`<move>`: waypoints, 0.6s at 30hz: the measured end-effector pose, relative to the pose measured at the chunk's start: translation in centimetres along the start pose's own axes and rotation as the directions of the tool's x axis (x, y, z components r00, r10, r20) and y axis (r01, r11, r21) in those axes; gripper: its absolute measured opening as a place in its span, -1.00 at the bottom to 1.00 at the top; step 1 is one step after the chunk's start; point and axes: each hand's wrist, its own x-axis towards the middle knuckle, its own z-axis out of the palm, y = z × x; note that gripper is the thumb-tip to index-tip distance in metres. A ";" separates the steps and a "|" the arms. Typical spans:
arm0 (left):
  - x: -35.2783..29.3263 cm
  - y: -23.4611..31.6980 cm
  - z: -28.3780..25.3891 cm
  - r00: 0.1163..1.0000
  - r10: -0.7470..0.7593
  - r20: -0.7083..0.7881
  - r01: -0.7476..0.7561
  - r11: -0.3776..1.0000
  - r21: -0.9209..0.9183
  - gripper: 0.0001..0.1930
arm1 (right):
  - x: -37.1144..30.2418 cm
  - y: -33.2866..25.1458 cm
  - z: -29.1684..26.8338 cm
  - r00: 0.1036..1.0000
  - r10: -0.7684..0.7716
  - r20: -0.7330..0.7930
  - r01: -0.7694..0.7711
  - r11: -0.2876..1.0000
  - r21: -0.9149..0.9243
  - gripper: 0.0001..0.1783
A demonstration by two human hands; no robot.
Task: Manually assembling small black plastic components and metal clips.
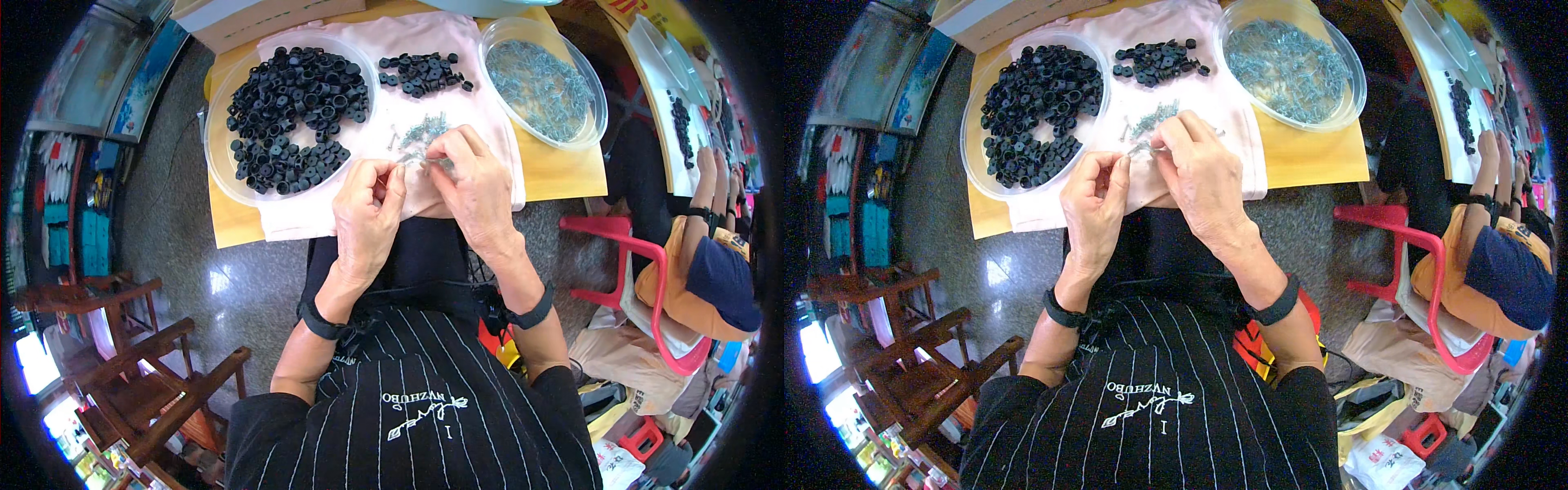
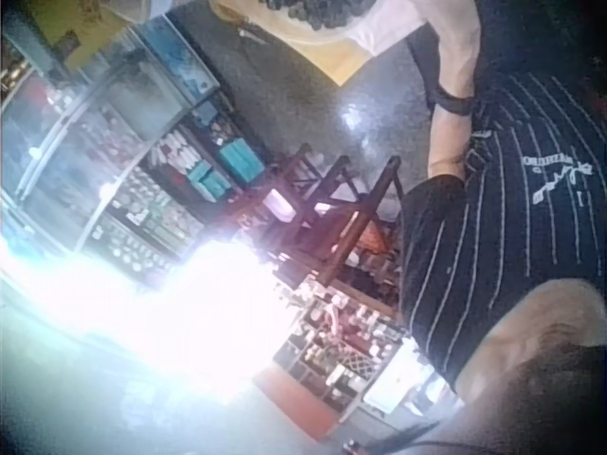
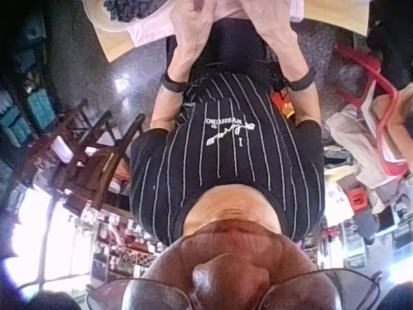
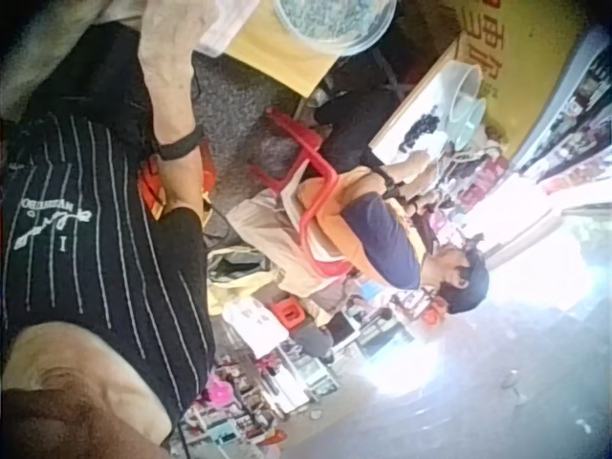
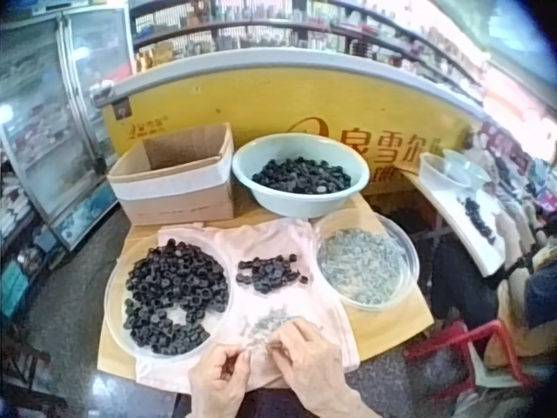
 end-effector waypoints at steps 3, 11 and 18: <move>0.0 0.1 0.0 1.000 0.011 -0.004 -0.011 1.000 0.024 -0.93 | -0.1 0.2 -0.1 1.000 0.009 -0.017 -0.009 1.000 0.024 -0.73; -0.1 0.3 -0.1 1.000 0.009 0.001 -0.009 0.999 0.043 -0.93 | -0.6 -0.2 -1.2 1.000 0.006 -0.029 -0.006 1.000 -0.007 -0.83; -0.4 -0.4 -0.1 1.000 0.001 0.019 0.000 1.000 -0.013 -0.88 | -3.0 -0.7 -3.2 0.977 0.202 0.074 -0.204 0.979 0.017 -0.86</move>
